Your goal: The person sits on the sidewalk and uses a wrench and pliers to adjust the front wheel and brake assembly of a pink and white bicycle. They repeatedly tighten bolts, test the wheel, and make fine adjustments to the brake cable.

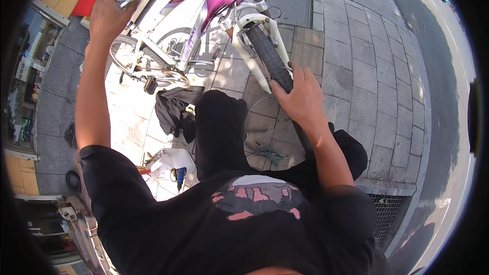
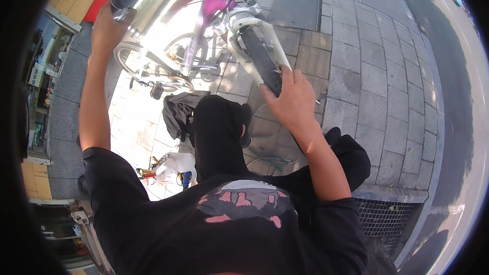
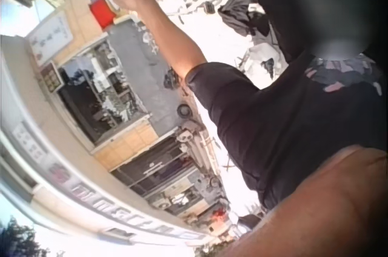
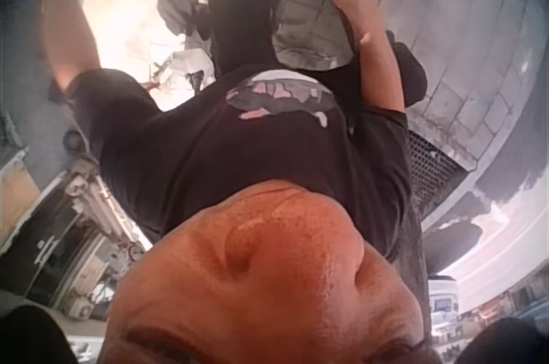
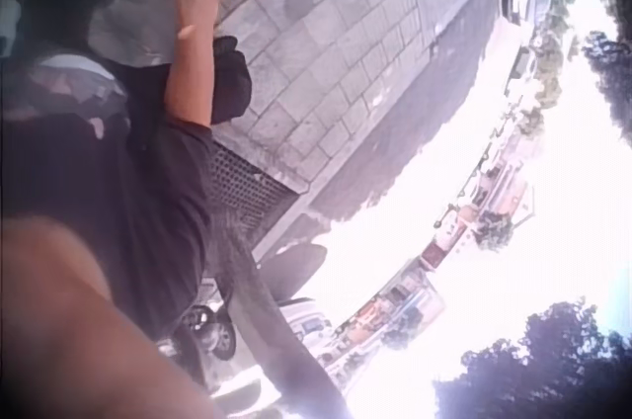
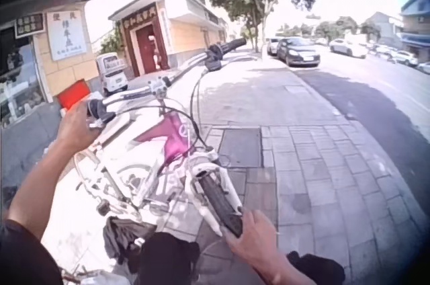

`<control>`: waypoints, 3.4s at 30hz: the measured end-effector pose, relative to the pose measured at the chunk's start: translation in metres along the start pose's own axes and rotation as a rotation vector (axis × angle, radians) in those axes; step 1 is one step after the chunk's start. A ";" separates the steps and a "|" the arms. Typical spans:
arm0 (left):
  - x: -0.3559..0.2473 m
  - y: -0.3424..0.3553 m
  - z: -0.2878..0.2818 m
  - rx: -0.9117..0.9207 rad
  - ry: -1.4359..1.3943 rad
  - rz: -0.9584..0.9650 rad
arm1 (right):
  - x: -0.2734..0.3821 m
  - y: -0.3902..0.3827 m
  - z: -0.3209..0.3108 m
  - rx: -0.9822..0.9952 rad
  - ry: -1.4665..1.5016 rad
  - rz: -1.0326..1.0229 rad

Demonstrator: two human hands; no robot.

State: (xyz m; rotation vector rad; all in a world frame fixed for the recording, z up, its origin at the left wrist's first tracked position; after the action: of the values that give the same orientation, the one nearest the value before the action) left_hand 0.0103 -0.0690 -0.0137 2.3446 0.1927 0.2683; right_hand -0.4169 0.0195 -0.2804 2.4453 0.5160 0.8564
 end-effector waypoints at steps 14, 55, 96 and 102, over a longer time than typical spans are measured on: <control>0.020 0.006 0.016 -0.103 0.024 0.045 | 0.004 -0.023 0.013 0.069 0.217 0.091; -0.245 -0.288 0.299 0.963 -1.779 -1.422 | -0.014 0.005 0.008 0.174 0.145 0.165; -0.285 -0.217 0.329 0.608 -2.191 -1.254 | -0.336 -0.177 -0.079 0.112 -0.244 0.827; -0.283 -0.219 0.323 0.590 -2.154 -1.326 | -0.329 -0.164 -0.075 0.155 -0.281 0.802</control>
State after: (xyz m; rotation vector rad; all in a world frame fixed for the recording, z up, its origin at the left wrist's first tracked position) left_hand -0.1961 -0.1943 -0.4310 1.1711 0.6012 -2.8243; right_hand -0.7369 0.0137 -0.4760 2.8723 -0.5650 0.7409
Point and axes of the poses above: each hand's wrist, its own y-axis towards the middle knuckle, its own z-axis out of the palm, x = y × z, the point moved 9 cm from there along y, towards the middle knuckle, and after that the axes turned 8 degrees about -z, right-handed, at the moved point
